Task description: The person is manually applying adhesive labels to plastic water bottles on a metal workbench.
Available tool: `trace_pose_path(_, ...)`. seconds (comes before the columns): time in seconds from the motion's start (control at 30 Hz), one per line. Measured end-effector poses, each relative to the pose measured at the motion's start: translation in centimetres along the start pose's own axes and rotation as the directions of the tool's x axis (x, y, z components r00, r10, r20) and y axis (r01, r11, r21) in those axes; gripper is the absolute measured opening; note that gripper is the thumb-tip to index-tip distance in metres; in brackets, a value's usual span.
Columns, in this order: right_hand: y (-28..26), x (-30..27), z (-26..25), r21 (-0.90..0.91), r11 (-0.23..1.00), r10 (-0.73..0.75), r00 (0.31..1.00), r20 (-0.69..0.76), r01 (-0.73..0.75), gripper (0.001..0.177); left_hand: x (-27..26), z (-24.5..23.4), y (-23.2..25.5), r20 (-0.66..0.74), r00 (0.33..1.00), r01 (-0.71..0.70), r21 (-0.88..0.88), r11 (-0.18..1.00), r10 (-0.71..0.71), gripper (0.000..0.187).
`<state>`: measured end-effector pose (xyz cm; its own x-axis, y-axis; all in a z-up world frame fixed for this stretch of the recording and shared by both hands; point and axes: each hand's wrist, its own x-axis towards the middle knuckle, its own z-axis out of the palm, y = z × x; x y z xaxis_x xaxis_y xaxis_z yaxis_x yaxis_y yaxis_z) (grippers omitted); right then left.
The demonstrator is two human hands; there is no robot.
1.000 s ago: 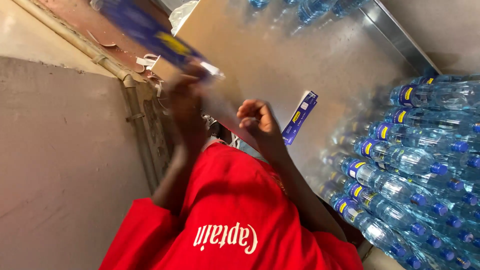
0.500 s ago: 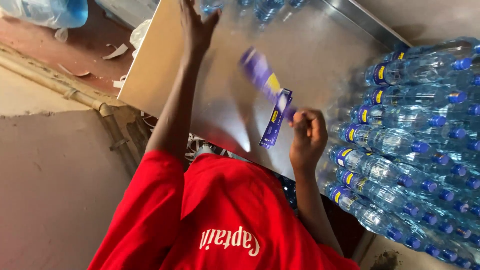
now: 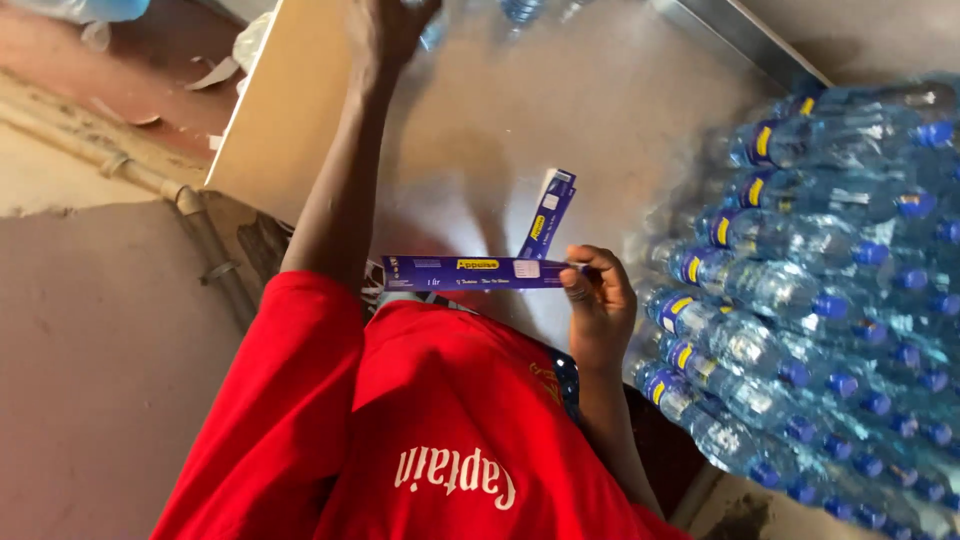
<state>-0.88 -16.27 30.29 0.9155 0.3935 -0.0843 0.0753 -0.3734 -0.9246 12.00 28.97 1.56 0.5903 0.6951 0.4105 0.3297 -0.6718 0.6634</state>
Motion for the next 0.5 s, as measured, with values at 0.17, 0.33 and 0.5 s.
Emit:
trace_pose_path(0.17,7.7,2.1,3.8,0.727,0.66,0.265,0.964,0.01,-0.189,0.03,-10.7,-9.3,5.0,0.558,0.824,0.412,-0.473,0.778,-0.097,0.071)
trace_pose_path(0.33,9.4,3.1,9.8,0.724,0.632,0.369,0.929,0.033,-0.277,0.022,-17.2,-15.2,9.5,0.684,0.509,0.507,0.252,0.824,-0.523,0.082)
trace_pose_path(0.5,8.7,2.6,13.0,0.678,0.654,0.404,0.913,0.062,-0.336,0.023,-24.3,-17.4,7.7,0.662,0.57,0.444,0.248,0.861,-0.486,0.057)
